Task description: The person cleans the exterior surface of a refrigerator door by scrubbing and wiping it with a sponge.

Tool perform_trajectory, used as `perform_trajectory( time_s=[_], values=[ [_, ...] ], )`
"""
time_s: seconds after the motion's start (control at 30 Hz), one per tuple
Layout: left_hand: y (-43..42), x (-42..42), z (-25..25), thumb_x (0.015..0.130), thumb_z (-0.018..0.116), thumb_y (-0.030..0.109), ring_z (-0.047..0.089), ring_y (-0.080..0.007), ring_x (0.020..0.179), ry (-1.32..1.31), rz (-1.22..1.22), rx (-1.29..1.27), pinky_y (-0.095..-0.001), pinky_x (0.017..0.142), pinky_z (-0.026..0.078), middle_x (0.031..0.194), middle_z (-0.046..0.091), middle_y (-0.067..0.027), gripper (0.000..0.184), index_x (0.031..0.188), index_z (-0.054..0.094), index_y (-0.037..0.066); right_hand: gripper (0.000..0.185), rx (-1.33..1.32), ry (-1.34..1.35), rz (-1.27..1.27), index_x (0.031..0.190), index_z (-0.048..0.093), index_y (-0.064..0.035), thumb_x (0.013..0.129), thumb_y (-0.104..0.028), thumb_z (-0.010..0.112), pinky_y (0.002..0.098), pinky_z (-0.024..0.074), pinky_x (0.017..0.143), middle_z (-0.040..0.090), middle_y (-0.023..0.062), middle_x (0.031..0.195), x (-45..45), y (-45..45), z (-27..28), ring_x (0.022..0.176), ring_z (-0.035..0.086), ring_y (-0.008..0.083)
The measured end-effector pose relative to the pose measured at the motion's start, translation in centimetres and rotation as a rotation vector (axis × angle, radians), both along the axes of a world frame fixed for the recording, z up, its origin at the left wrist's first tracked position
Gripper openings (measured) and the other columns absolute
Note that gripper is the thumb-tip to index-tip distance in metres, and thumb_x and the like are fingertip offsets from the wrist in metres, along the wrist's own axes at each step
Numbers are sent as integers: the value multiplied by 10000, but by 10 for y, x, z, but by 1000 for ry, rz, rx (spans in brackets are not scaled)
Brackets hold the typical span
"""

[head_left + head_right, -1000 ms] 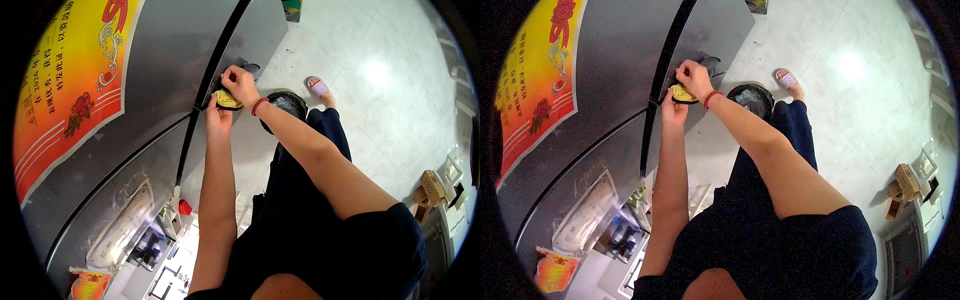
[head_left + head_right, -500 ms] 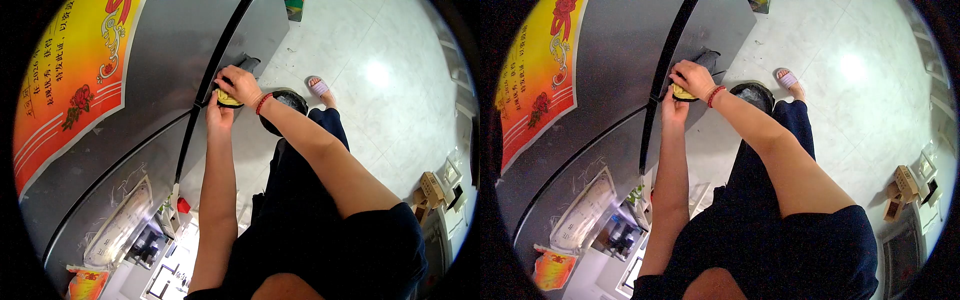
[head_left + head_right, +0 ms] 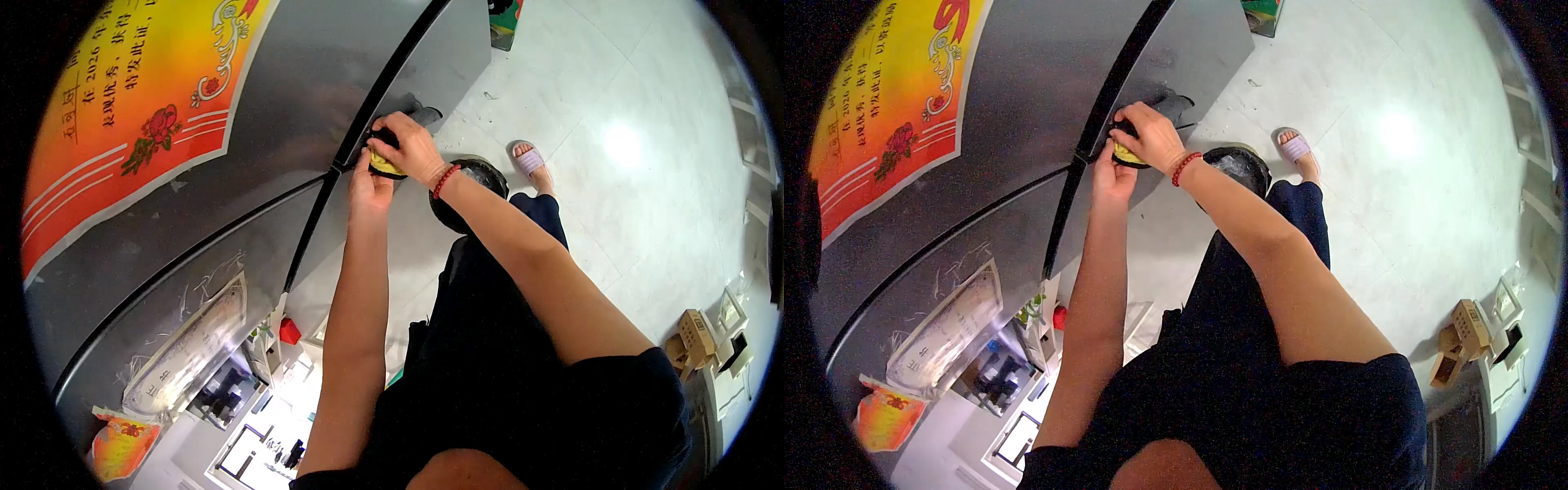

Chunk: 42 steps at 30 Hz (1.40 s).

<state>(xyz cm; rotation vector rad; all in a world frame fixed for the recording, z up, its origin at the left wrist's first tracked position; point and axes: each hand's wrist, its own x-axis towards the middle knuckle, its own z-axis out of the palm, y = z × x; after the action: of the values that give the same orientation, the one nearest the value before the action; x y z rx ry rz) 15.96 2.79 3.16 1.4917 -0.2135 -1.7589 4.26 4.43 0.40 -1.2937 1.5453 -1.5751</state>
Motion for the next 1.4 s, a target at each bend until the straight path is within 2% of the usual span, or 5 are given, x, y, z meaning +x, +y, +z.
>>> perform_trajectory(
  time_s=[0.73, 0.93, 0.97, 1.17, 1.4],
  values=[
    [2, 6, 0, 969, 454, 205, 507, -144, 1115, 10, 13, 7, -310, 938, 427, 1184, 532, -46, 301, 1229, 467, 53, 92, 122, 83, -253, 807, 572, -88, 740, -112, 630, 348, 463, 574, 559, 63, 766, 27, -8, 14, 689, 581, 264],
    [2, -1, 7, 956, 485, 212, 517, -166, 1108, 11, 51, 57, -324, 960, 424, 1179, 533, -67, 318, 1212, 466, 24, 86, 224, -34, -291, 773, 551, -68, 726, -109, 611, 332, 456, 591, 553, 80, 761, 13, -7, 15, 690, 570, 274],
    [2, -1, 5, 953, 491, 210, 519, -171, 1107, 10, 52, 56, -328, 964, 423, 1178, 533, -71, 318, 1207, 467, 20, 65, 176, -50, -275, 796, 570, -62, 770, -114, 600, 299, 452, 596, 563, 74, 757, 13, -6, 6, 664, 570, 222],
    [4, 7, -9, 942, 516, 201, 518, -195, 1113, 14, 47, 64, -341, 978, 415, 1185, 530, -83, 319, 1193, 470, 9, 102, 448, -617, -63, 848, 635, -56, 848, -121, 557, 293, 465, 644, 618, 57, 802, 19, 4, -27, 709, 589, 176],
    [6, 13, -18, 940, 518, 203, 504, -204, 1133, 22, 85, 95, -352, 991, 405, 1206, 519, -98, 335, 1202, 462, 3, 104, 536, -702, -98, 821, 651, -30, 821, -134, 644, 275, 458, 573, 624, 41, 659, 33, 1, -37, 591, 569, 129]
  ],
)
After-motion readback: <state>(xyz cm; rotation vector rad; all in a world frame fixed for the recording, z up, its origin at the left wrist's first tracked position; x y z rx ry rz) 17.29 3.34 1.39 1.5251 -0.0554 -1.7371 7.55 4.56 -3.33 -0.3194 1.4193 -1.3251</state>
